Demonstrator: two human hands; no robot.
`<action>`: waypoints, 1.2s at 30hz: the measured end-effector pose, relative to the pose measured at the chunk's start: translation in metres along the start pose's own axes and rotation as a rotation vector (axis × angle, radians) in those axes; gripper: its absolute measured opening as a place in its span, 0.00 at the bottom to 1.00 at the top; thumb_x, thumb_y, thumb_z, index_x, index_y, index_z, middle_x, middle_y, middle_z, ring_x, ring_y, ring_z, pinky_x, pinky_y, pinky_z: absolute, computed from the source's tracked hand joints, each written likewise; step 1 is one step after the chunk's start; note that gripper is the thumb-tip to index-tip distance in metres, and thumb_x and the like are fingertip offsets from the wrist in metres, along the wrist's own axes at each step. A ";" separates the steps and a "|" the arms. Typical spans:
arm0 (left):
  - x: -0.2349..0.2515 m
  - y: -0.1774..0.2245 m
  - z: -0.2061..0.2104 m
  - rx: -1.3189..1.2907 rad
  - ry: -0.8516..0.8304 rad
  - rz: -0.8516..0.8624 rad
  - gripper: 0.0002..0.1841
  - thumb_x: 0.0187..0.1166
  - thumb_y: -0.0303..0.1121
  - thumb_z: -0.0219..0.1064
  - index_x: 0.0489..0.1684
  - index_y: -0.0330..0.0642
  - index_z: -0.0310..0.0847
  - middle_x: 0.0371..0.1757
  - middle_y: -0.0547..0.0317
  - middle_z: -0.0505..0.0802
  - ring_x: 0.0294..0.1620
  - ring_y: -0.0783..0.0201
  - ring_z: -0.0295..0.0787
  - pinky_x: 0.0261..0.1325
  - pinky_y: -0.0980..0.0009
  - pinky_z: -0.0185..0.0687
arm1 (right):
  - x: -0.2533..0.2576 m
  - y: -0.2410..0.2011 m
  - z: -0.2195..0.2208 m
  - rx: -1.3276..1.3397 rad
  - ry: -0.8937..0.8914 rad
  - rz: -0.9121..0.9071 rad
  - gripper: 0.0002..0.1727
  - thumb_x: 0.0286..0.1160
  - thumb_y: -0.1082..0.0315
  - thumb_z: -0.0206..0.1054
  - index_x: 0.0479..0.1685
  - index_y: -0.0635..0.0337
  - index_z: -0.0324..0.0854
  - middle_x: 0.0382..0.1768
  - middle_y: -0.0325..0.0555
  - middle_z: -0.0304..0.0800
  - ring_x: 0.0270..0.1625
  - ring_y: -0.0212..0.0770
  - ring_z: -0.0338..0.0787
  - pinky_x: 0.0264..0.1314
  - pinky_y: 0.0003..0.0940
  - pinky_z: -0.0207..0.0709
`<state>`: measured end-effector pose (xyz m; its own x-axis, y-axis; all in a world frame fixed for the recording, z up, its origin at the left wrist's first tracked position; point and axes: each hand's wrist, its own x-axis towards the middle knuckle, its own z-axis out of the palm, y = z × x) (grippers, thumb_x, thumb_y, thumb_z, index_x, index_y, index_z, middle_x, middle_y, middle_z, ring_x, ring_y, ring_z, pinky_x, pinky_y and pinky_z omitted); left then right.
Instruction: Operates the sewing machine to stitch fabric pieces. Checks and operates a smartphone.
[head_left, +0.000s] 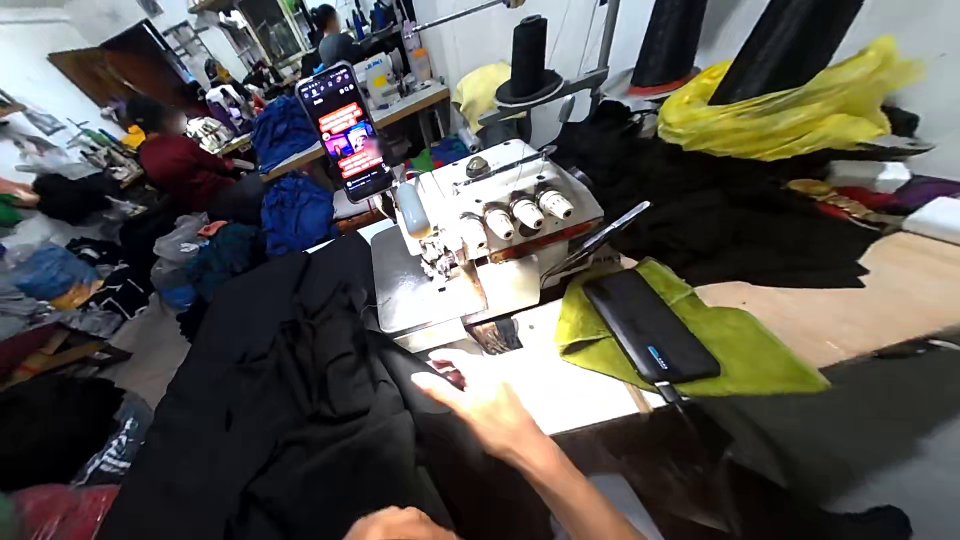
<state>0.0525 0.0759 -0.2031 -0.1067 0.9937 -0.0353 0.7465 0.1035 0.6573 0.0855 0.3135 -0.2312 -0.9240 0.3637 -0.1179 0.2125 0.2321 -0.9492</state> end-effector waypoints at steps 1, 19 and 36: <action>0.005 -0.003 -0.010 -0.092 0.111 -0.004 0.16 0.83 0.42 0.65 0.46 0.39 0.94 0.60 0.52 0.95 0.66 0.57 0.91 0.72 0.56 0.85 | 0.011 -0.009 0.006 -0.083 -0.073 0.006 0.36 0.77 0.34 0.63 0.71 0.55 0.82 0.61 0.51 0.89 0.66 0.46 0.87 0.73 0.49 0.76; 0.053 -0.030 -0.097 0.388 0.910 0.072 0.11 0.68 0.23 0.59 0.18 0.47 0.82 0.31 0.67 0.94 0.42 0.74 0.93 0.53 0.74 0.90 | -0.042 0.036 -0.043 -0.311 0.791 -0.235 0.09 0.65 0.62 0.66 0.33 0.49 0.93 0.20 0.33 0.88 0.22 0.30 0.85 0.25 0.37 0.78; 0.207 -0.079 -0.130 0.569 0.713 -0.140 0.04 0.70 0.19 0.71 0.33 0.34 0.92 0.38 0.47 0.94 0.43 0.51 0.94 0.51 0.50 0.89 | -0.057 0.033 -0.028 0.119 0.423 0.133 0.16 0.77 0.54 0.70 0.30 0.57 0.90 0.16 0.34 0.83 0.17 0.29 0.82 0.23 0.30 0.80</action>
<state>-0.1144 0.2677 -0.1644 -0.4585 0.7282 0.5094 0.8866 0.4140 0.2061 0.1542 0.3251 -0.2473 -0.6750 0.7253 -0.1356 0.2599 0.0618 -0.9636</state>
